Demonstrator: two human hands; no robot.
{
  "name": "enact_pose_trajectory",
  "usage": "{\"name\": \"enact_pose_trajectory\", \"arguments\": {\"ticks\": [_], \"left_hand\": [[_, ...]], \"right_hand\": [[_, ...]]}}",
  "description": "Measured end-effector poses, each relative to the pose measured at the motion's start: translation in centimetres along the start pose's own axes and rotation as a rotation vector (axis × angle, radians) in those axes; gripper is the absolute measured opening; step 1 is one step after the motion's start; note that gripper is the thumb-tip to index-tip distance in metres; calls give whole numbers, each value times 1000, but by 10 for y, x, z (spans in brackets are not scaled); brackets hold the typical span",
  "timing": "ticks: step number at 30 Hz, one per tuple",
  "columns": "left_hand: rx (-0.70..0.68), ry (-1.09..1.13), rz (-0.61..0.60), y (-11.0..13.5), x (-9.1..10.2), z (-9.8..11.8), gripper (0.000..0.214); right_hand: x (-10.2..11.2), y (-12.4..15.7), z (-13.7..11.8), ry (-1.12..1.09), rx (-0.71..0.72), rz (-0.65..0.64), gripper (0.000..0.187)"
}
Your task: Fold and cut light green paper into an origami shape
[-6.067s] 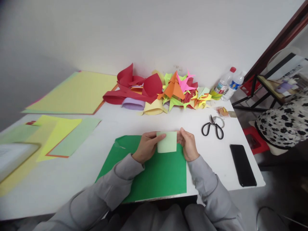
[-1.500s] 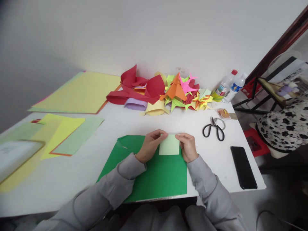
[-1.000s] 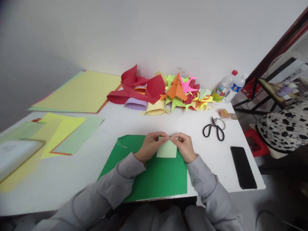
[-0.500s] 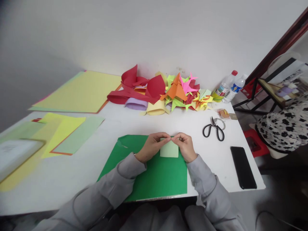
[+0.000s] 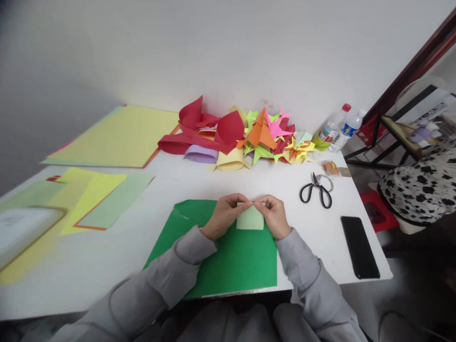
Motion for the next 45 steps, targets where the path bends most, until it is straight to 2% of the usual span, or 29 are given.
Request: {"name": "enact_pose_trajectory", "arguments": {"ticks": [4,10,13,18,24,31,36,40,45], "left_hand": [[36,60,-21,0,-1,2,26],[36,19,-28,1,1,2,28],[18,-1,-37,1,1,2,26],[-5,30,20,1,0,2,26],[101,143,148,1,0,-1,32],[70,209,111,-1,1,0,29],[51,206,87,-2,3,1,30],[36,169,43,0,2,2,30],[20,139,28,2,-1,3,33]], "right_hand": [[-1,0,0,-60,-38,4,27],[-3,0,-1,24,-23,-39,28],[-3,0,-2,-5,-26,-45,28],[-3,-1,-1,-20,-8,-32,26],[-1,-3,4,-51,-22,-13,24],[2,-4,5,-124,-57,7,21],[0,-3,4,-102,-68,-31,21],[-2,-1,3,-25,-35,-55,20],[-3,-1,-1,9,6,-21,19]]}}
Point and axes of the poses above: each hand's wrist, its own y-axis away from the middle knuckle, its own x-axis out of the back of the hand, z = x × y, the point moved 2 cm from there along -y, towards the middle knuckle
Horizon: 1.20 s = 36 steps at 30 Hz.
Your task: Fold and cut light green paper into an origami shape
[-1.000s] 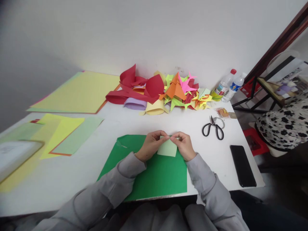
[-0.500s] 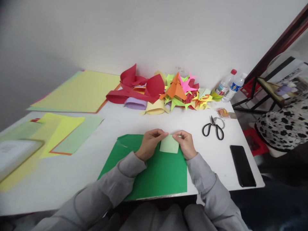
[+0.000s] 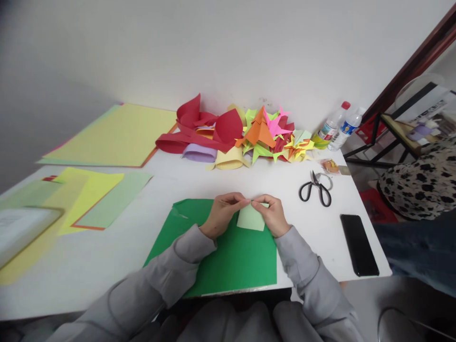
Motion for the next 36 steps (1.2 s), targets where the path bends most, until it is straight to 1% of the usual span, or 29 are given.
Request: {"name": "enact_pose_trajectory", "arguments": {"ticks": [3,8,12,16,21,26,31,36], "left_hand": [[-3,2,4,-1,0,1,31],[3,54,52,-4,5,-1,29],[20,85,80,-5,7,-4,29],[60,129,89,-5,6,-3,29],[117,169,81,-7,7,1,28],[95,178,85,-8,10,2,27],[101,196,113,-9,11,1,26],[109,213,110,-8,10,3,27]], "right_hand": [[1,0,-1,-27,-27,31,20],[6,-3,1,-156,-70,76,19],[8,-4,2,-198,-82,69,24],[8,-4,2,-208,-86,61,26],[8,-5,2,-265,-114,11,27],[8,-5,1,-310,-95,-20,34],[10,-3,1,-253,-52,-45,19],[11,-2,3,-200,-42,-25,16]]}}
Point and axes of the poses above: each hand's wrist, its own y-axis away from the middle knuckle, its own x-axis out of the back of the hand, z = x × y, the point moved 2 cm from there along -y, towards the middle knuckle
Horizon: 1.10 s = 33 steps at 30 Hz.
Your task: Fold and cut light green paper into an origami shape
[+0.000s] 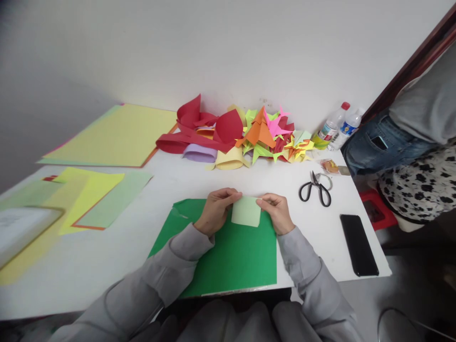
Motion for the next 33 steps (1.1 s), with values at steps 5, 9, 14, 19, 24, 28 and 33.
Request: {"name": "enact_pose_trajectory", "arguments": {"ticks": [5,9,14,19,24,28,33], "left_hand": [[2,-1,1,0,0,0,28],[-17,-31,-22,2,-1,0,28],[-91,-214,-140,7,-6,0,19],[-167,-325,-142,8,-6,-3,19],[-176,-350,-131,8,-5,-2,21],[-168,-347,-124,9,-6,-2,20],[-122,-249,-83,9,-7,-2,20]], "right_hand": [[0,-1,-1,32,16,29,16],[0,-2,-4,34,53,38,16],[-1,-3,-2,66,64,8,15],[0,-2,2,79,68,-35,15],[-1,-1,2,97,46,-73,15],[-4,1,0,145,48,-81,21],[-4,0,-2,156,85,2,25]]}}
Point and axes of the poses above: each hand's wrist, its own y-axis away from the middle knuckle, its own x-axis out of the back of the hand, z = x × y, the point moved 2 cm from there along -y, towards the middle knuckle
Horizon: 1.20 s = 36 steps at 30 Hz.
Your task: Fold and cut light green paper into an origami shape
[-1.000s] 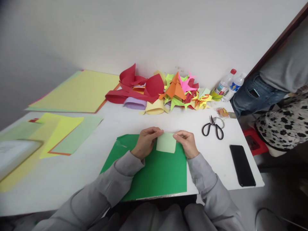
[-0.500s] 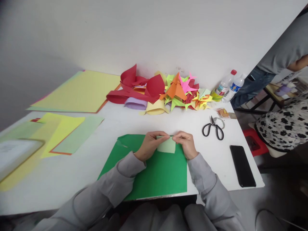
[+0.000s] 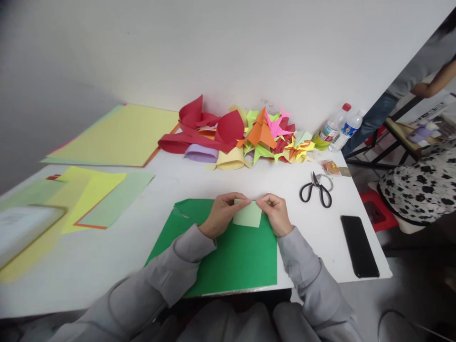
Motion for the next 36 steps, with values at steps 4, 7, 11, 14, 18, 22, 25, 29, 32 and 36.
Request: {"name": "enact_pose_trajectory", "arguments": {"ticks": [4,7,11,14,18,22,25,29,32,36], "left_hand": [[51,95,19,-1,1,1,24],[28,81,4,-1,2,2,23],[-3,16,-47,-1,1,1,23],[35,26,13,-2,1,-1,24],[46,102,58,-2,2,-3,25],[24,129,-11,-3,3,-3,25],[18,104,-32,-3,4,-2,26],[41,68,-23,-2,2,0,27],[52,54,-4,-1,0,2,27],[7,18,-17,-1,1,4,28]], "right_hand": [[2,-1,3,-29,-20,16,24],[0,-1,3,-43,-31,-36,20],[-5,0,-1,8,-15,-86,21],[-5,0,-1,7,-16,-48,25],[-3,-1,2,-41,-33,-10,26],[-3,1,1,-61,-72,-27,28],[-5,2,-2,6,-63,-58,28],[-6,2,-4,105,12,-73,24],[-3,0,-1,69,14,-16,23],[-2,1,1,-19,-45,-1,25]]}}
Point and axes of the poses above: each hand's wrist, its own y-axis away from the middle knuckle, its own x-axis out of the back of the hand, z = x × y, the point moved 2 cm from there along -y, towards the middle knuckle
